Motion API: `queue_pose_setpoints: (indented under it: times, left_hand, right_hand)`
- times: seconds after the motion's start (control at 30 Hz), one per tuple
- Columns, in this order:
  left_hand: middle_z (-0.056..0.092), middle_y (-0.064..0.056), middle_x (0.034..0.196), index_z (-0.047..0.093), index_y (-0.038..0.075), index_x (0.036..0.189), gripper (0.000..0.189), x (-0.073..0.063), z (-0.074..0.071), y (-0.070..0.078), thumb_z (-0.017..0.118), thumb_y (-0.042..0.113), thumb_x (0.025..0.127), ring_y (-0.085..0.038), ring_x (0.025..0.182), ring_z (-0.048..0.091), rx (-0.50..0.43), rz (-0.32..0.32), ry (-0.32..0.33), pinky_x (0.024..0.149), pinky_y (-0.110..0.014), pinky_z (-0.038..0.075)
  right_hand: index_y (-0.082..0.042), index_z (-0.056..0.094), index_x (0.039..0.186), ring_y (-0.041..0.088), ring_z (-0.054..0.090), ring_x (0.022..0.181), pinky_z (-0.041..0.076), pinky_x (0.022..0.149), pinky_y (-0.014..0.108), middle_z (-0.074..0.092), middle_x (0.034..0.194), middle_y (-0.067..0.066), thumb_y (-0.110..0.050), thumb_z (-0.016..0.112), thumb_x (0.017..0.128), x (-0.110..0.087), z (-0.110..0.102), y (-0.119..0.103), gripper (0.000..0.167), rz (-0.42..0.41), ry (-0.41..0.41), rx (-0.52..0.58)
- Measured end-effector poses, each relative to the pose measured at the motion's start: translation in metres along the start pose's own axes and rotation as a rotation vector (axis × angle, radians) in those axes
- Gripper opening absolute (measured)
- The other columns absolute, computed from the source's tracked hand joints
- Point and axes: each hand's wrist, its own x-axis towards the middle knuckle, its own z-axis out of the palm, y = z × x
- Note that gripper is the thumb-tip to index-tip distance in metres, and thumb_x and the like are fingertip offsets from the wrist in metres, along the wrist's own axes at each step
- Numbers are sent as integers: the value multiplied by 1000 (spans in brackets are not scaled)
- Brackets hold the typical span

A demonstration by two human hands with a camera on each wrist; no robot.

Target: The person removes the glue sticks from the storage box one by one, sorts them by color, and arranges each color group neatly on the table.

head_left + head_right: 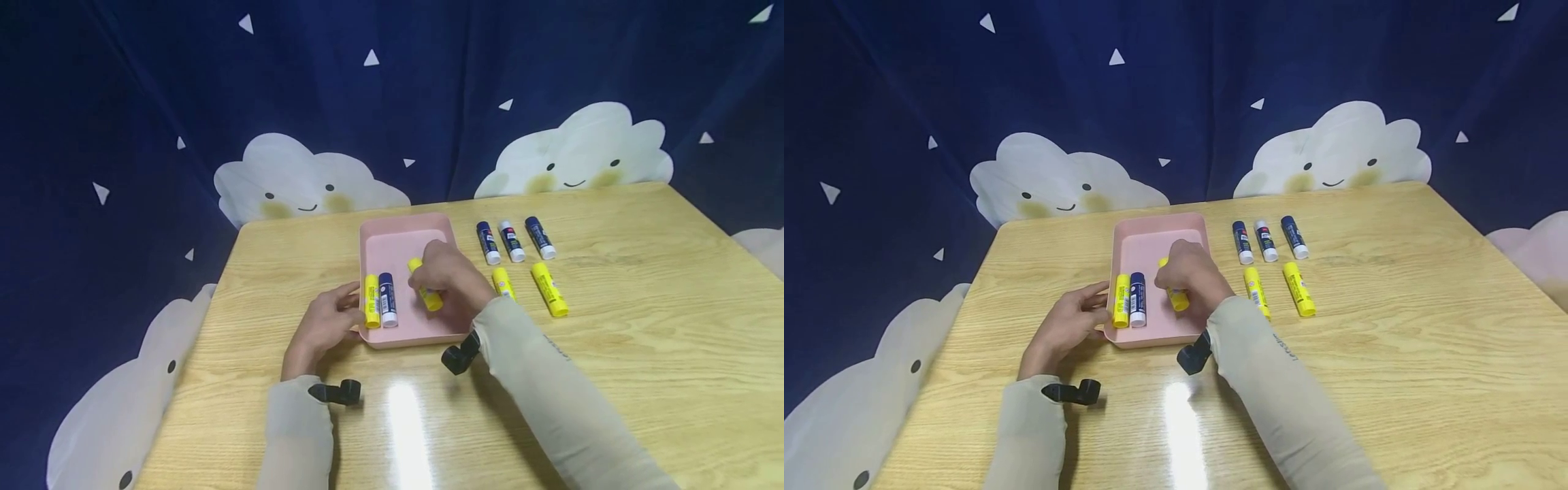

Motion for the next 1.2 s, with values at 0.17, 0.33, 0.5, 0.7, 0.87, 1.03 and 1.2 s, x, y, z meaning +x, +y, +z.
queue_pose_setpoints:
  times: [0.17,0.33,0.5,0.7,0.87,1.03,1.2]
  left_hand:
    - [58,-8,138,47,17,151,75,0,0,0,67,4,79,-27,109,64,4,3,0,74,-34,61]
    - [57,-9,139,46,18,151,75,0,1,0,67,4,79,-27,111,62,7,4,3,74,-34,61]
    - [57,-8,139,46,18,151,77,-1,2,1,67,3,78,-28,114,61,14,-3,11,76,-34,61]
    - [58,-7,138,48,19,150,79,0,2,1,68,3,76,-27,110,63,0,-8,15,75,-34,61]
    - [59,-7,137,49,20,150,79,-1,2,0,68,2,75,-27,108,64,-3,-10,17,74,-34,61]
    - [58,-9,138,48,19,150,76,-1,2,-1,68,3,78,-27,109,64,9,-12,19,74,-34,61]
    - [58,-9,138,48,18,150,77,0,3,-1,68,3,78,-27,110,63,12,-15,20,74,-34,61]
  right_hand:
    - [1,59,101,27,62,78,57,63,31,61,92,15,-16,73,81,-7,-9,3,30,-33,19,23]
    - [3,59,108,30,60,86,60,68,35,61,99,17,-14,74,80,-14,-17,9,36,-35,48,86]
    - [4,62,111,29,62,87,61,62,33,62,102,17,-16,74,82,-18,-30,21,37,-48,62,99]
    - [6,62,118,29,63,87,61,64,35,62,105,19,-18,71,85,-23,-45,41,42,-69,53,100]
    - [7,62,119,30,63,85,61,65,36,60,106,21,-18,70,85,-24,-55,58,44,-75,62,78]
    - [7,62,115,32,62,89,62,62,36,59,106,22,-18,69,84,-27,-63,77,41,-71,82,91]
    - [10,56,127,36,60,96,62,64,37,55,116,26,-19,68,87,-29,-72,95,52,-44,90,96]
